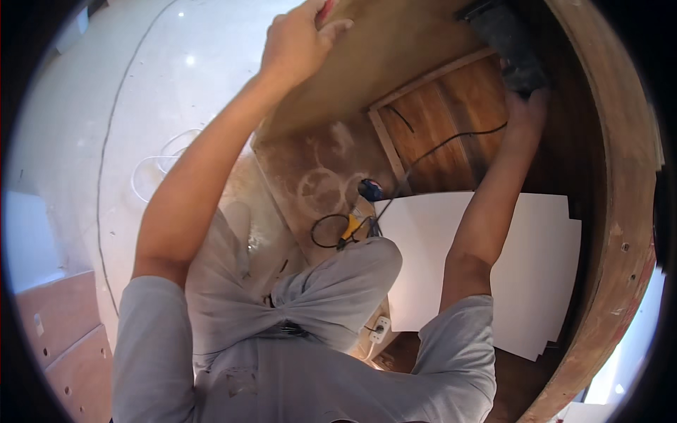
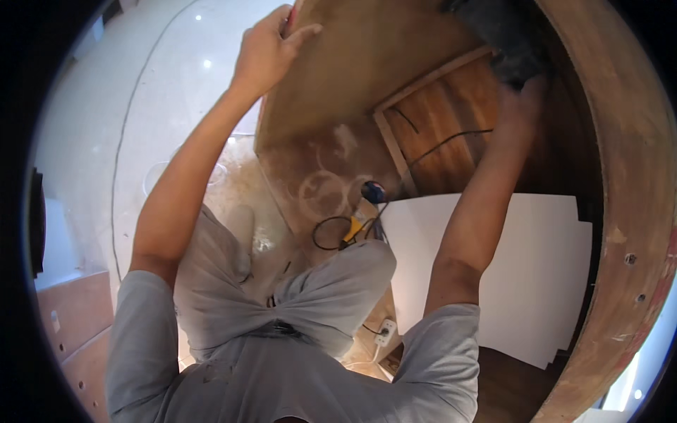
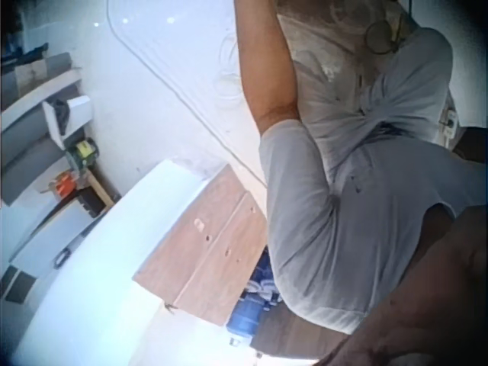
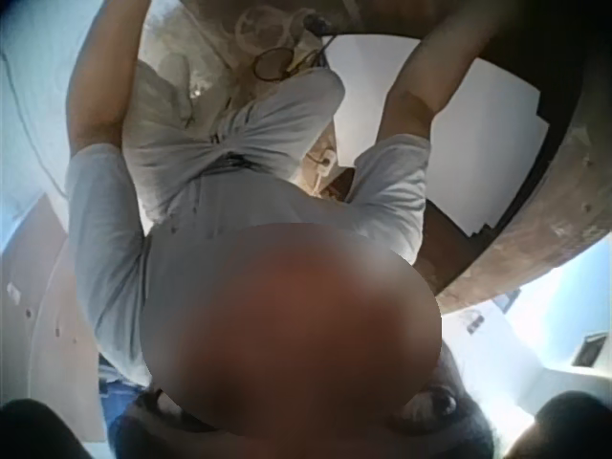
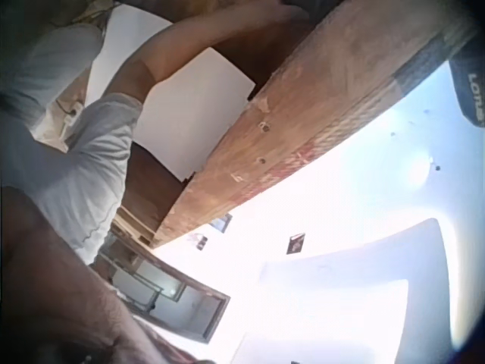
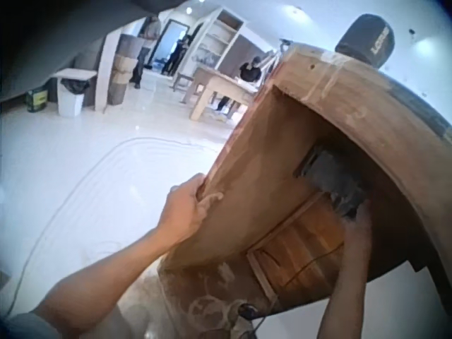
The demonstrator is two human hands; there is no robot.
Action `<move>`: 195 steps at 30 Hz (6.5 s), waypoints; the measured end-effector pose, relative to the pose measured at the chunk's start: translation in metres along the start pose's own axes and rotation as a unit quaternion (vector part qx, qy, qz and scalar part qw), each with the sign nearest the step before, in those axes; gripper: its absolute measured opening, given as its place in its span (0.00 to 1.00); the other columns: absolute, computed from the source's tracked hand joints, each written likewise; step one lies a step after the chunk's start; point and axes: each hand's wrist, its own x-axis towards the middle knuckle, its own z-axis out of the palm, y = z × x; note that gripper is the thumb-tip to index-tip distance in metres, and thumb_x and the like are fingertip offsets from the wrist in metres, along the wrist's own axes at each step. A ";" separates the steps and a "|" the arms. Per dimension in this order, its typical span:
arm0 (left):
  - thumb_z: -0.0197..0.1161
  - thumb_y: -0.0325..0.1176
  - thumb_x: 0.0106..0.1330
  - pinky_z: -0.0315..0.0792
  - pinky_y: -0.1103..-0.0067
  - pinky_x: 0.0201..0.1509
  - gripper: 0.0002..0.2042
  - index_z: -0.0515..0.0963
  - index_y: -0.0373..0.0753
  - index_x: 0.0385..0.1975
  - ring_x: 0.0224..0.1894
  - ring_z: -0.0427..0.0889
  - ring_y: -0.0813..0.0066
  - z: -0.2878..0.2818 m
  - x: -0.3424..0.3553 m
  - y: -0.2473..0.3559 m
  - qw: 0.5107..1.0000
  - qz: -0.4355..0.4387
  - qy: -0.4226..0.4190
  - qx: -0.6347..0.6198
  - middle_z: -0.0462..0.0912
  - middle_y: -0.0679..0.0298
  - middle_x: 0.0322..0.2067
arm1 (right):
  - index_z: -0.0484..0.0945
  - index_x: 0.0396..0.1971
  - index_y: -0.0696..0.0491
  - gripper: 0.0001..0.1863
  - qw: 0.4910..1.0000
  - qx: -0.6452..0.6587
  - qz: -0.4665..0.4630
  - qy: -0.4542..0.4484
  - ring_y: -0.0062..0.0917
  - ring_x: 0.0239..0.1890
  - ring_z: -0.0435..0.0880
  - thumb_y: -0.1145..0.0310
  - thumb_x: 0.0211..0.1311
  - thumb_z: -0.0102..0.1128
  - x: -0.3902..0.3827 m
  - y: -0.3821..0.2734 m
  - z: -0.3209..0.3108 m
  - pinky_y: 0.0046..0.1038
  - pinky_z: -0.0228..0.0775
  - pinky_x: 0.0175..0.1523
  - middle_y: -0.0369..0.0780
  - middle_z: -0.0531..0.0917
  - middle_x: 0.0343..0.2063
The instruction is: The person operates a jigsaw to cut a piece of wood on a workbench.
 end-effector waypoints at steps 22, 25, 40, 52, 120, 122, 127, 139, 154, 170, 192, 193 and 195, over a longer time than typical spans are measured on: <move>0.66 0.45 0.59 0.67 0.69 0.28 0.18 0.74 0.34 0.29 0.18 0.71 0.62 -0.008 -0.002 -0.008 0.997 -0.041 -0.029 0.060 0.73 0.55 0.15 | 0.72 0.51 0.60 0.18 0.831 -0.146 -0.185 0.504 0.42 0.56 0.73 0.68 0.65 0.47 0.036 0.000 0.064 0.54 0.62 0.62 0.49 0.74 0.54; 0.66 0.45 0.59 0.67 0.69 0.29 0.18 0.74 0.34 0.29 0.19 0.73 0.62 -0.014 -0.002 -0.011 0.995 -0.054 -0.021 0.085 0.75 0.56 0.16 | 0.72 0.52 0.60 0.19 0.822 -0.188 -0.170 0.510 0.42 0.57 0.72 0.67 0.65 0.48 0.054 0.041 0.097 0.53 0.61 0.63 0.49 0.75 0.54; 0.67 0.44 0.59 0.68 0.71 0.29 0.17 0.74 0.34 0.29 0.19 0.73 0.64 0.002 0.004 0.003 0.996 -0.040 -0.028 0.070 0.76 0.57 0.17 | 0.73 0.53 0.54 0.20 0.982 0.074 -0.064 0.163 0.43 0.59 0.70 0.59 0.68 0.48 0.015 -0.035 0.004 0.54 0.60 0.62 0.45 0.72 0.57; 0.68 0.41 0.58 0.66 0.73 0.26 0.16 0.74 0.33 0.27 0.17 0.68 0.71 -0.004 0.002 0.003 0.996 -0.039 -0.005 0.077 0.73 0.59 0.15 | 0.73 0.50 0.59 0.19 0.849 -0.169 -0.237 0.441 0.38 0.47 0.78 0.69 0.59 0.53 0.015 0.041 0.052 0.43 0.71 0.55 0.48 0.78 0.47; 0.66 0.41 0.60 0.70 0.78 0.29 0.15 0.77 0.33 0.33 0.20 0.74 0.77 0.003 0.002 0.001 0.996 -0.038 -0.022 0.079 0.80 0.61 0.20 | 0.76 0.46 0.54 0.15 0.824 -0.103 -0.229 0.508 0.26 0.37 0.81 0.67 0.60 0.59 -0.017 0.106 0.015 0.32 0.77 0.39 0.39 0.81 0.38; 0.66 0.41 0.60 0.69 0.78 0.29 0.15 0.77 0.33 0.33 0.19 0.72 0.78 0.004 0.003 0.002 0.996 -0.035 -0.019 0.078 0.79 0.62 0.19 | 0.76 0.45 0.54 0.13 0.773 -0.056 -0.193 0.601 0.27 0.33 0.81 0.69 0.60 0.58 -0.011 0.101 0.013 0.31 0.77 0.35 0.39 0.81 0.35; 0.66 0.41 0.60 0.69 0.69 0.29 0.16 0.73 0.34 0.31 0.20 0.75 0.58 -0.005 0.003 0.008 0.995 -0.065 -0.028 0.072 0.77 0.54 0.17 | 0.76 0.42 0.53 0.10 0.775 -0.058 -0.233 0.584 0.25 0.27 0.79 0.71 0.60 0.56 0.006 0.117 0.039 0.29 0.75 0.30 0.39 0.80 0.29; 0.67 0.40 0.60 0.68 0.69 0.28 0.15 0.73 0.34 0.31 0.18 0.73 0.63 -0.001 0.003 0.005 0.996 -0.046 -0.016 0.077 0.76 0.55 0.16 | 0.76 0.35 0.54 0.06 0.843 -0.048 -0.192 0.499 0.26 0.24 0.79 0.71 0.58 0.59 0.002 0.117 0.041 0.27 0.72 0.26 0.37 0.80 0.26; 0.66 0.41 0.60 0.68 0.68 0.30 0.16 0.71 0.34 0.30 0.20 0.75 0.57 -0.001 0.002 0.003 0.994 -0.036 -0.026 0.097 0.77 0.54 0.18 | 0.76 0.45 0.57 0.12 0.781 -0.117 -0.241 0.564 0.32 0.41 0.81 0.72 0.63 0.51 0.004 0.108 0.041 0.36 0.77 0.46 0.42 0.80 0.42; 0.66 0.38 0.60 0.68 0.71 0.28 0.14 0.72 0.33 0.29 0.18 0.72 0.66 0.000 0.005 -0.001 0.998 -0.036 -0.007 0.057 0.74 0.56 0.16 | 0.75 0.40 0.54 0.15 0.787 0.037 -0.235 0.570 0.27 0.31 0.81 0.72 0.52 0.66 -0.018 0.181 0.019 0.29 0.75 0.35 0.36 0.80 0.31; 0.66 0.39 0.61 0.65 0.77 0.26 0.15 0.74 0.32 0.33 0.18 0.66 0.78 -0.004 0.005 0.006 0.994 -0.058 -0.040 0.088 0.74 0.62 0.16 | 0.67 0.56 0.56 0.34 0.757 -0.110 -0.342 0.546 0.30 0.46 0.78 0.78 0.46 0.71 0.020 0.178 0.119 0.31 0.74 0.51 0.38 0.77 0.46; 0.66 0.39 0.61 0.65 0.76 0.26 0.15 0.73 0.32 0.32 0.18 0.66 0.76 -0.007 0.005 0.003 0.994 -0.058 -0.034 0.084 0.74 0.61 0.16 | 0.67 0.55 0.56 0.32 0.755 -0.081 -0.309 0.573 0.29 0.45 0.79 0.77 0.48 0.70 0.030 0.166 0.133 0.31 0.74 0.49 0.38 0.77 0.46; 0.66 0.39 0.61 0.65 0.75 0.26 0.15 0.72 0.32 0.31 0.18 0.66 0.75 -0.006 0.006 0.006 0.995 -0.058 -0.032 0.070 0.73 0.61 0.15 | 0.68 0.54 0.55 0.29 0.746 -0.061 -0.279 0.601 0.28 0.45 0.79 0.76 0.50 0.68 0.038 0.145 0.128 0.30 0.74 0.48 0.38 0.77 0.45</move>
